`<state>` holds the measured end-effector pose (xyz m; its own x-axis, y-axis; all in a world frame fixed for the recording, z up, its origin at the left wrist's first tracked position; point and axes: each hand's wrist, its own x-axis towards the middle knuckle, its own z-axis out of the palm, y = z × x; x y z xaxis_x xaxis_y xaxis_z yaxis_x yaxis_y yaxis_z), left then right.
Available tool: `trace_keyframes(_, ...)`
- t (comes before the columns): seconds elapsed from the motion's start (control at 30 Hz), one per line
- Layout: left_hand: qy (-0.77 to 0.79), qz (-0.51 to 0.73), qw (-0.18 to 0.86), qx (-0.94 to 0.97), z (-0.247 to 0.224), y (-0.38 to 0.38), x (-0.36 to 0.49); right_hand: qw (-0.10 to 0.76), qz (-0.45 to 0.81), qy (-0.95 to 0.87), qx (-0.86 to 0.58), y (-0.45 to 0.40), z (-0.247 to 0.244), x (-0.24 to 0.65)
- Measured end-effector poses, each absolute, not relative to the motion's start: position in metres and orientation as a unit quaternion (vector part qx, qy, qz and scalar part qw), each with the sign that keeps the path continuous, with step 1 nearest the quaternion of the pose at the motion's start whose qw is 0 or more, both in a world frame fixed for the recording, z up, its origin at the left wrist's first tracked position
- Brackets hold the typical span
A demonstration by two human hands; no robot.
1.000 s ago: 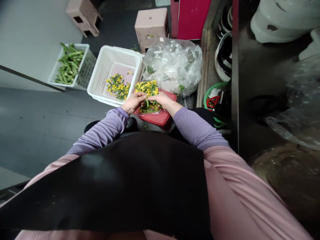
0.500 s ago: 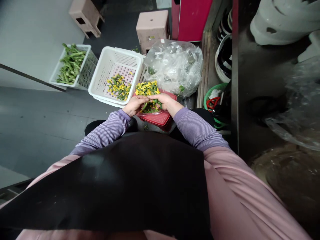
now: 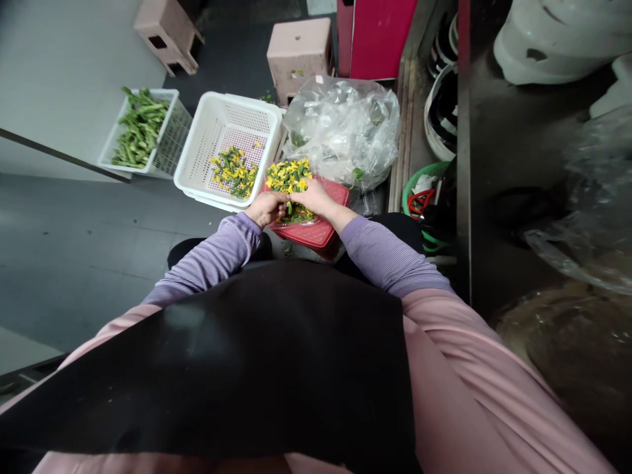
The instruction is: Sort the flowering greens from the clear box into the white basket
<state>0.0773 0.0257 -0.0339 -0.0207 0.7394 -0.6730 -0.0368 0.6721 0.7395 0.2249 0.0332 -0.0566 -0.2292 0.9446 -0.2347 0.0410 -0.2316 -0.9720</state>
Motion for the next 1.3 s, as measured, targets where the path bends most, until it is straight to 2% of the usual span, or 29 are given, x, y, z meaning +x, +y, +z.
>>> trace_keyframes(0.07,0.648,0.317,0.640,0.263,-0.036,0.029,0.075,0.357,0.623,-0.472,-0.512,0.032,-0.054,0.227)
trace_keyframes(0.2,0.640,0.364,0.601,0.311,-0.034,0.027,0.072,0.246,0.706,-0.393,-0.536,0.030,-0.046,0.231)
trace_keyframes(0.27,0.645,0.376,0.580,0.327,-0.032,0.025,0.075,0.231,0.742,-0.359,-0.517,0.029,-0.044,0.231)
trace_keyframes(0.4,0.646,0.393,0.564,0.331,-0.031,0.020,0.085,0.251,0.780,-0.319,-0.476,0.026,-0.045,0.228)
trace_keyframes(0.53,0.638,0.405,0.581,0.302,-0.038,0.020,0.084,0.251,0.747,-0.349,-0.507,0.026,-0.042,0.229)
trace_keyframes(0.8,0.646,0.287,0.639,0.302,-0.042,0.016,0.062,0.290,0.663,-0.403,-0.560,0.039,-0.031,0.244)
trace_keyframes(0.97,0.623,0.337,0.637,0.304,-0.037,0.014,0.063,0.283,0.690,-0.369,-0.555,0.033,-0.032,0.237)
trace_keyframes(1.3,0.649,0.332,0.539,0.422,-0.030,0.004,0.078,0.314,0.708,-0.345,-0.530,0.021,-0.037,0.226)
